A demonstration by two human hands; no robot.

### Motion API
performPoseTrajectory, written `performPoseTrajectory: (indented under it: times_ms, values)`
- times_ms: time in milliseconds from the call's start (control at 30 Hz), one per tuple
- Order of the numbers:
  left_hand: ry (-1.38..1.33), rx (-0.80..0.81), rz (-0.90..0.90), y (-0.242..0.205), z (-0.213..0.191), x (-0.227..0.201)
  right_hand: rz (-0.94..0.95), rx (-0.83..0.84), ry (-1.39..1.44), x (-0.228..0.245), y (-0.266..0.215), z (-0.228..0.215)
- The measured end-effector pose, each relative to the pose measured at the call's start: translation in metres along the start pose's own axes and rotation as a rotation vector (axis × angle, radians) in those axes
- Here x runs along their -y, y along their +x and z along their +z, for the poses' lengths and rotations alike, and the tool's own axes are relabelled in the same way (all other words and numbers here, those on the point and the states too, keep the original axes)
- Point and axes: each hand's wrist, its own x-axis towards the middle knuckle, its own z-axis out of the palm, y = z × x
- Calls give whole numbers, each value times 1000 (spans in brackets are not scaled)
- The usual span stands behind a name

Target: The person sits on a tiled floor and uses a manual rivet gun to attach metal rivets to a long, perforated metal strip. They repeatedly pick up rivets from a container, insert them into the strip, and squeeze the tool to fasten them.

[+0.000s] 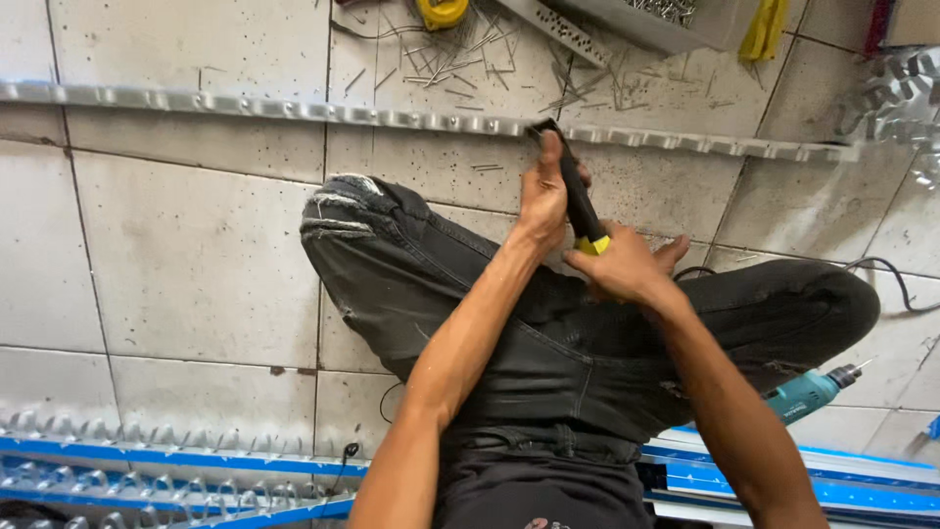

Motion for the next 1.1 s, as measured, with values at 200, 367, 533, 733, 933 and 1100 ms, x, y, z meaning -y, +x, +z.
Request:
performPoseTrajectory:
  times_ms: [200, 367, 533, 733, 933, 1100]
  values:
    - [23, 154, 70, 12, -12, 26, -62, -401, -145, -149, 109, 84]
    - [-55, 165, -38, -8, -12, -3, -129, -76, -496, -65, 24, 0]
    - [-67, 207, -51, 2, -21, 8, 138, 108, 66, 62, -49, -63]
    - [-13, 167, -73, 14, -21, 14, -81, -303, -119, -98, 73, 61]
    - [-41, 168, -91, 9, -21, 4, -40, -174, -277, -46, 29, 14]
    - [-39, 159, -32, 9, -25, 16, 84, 54, 58, 45, -59, -66]
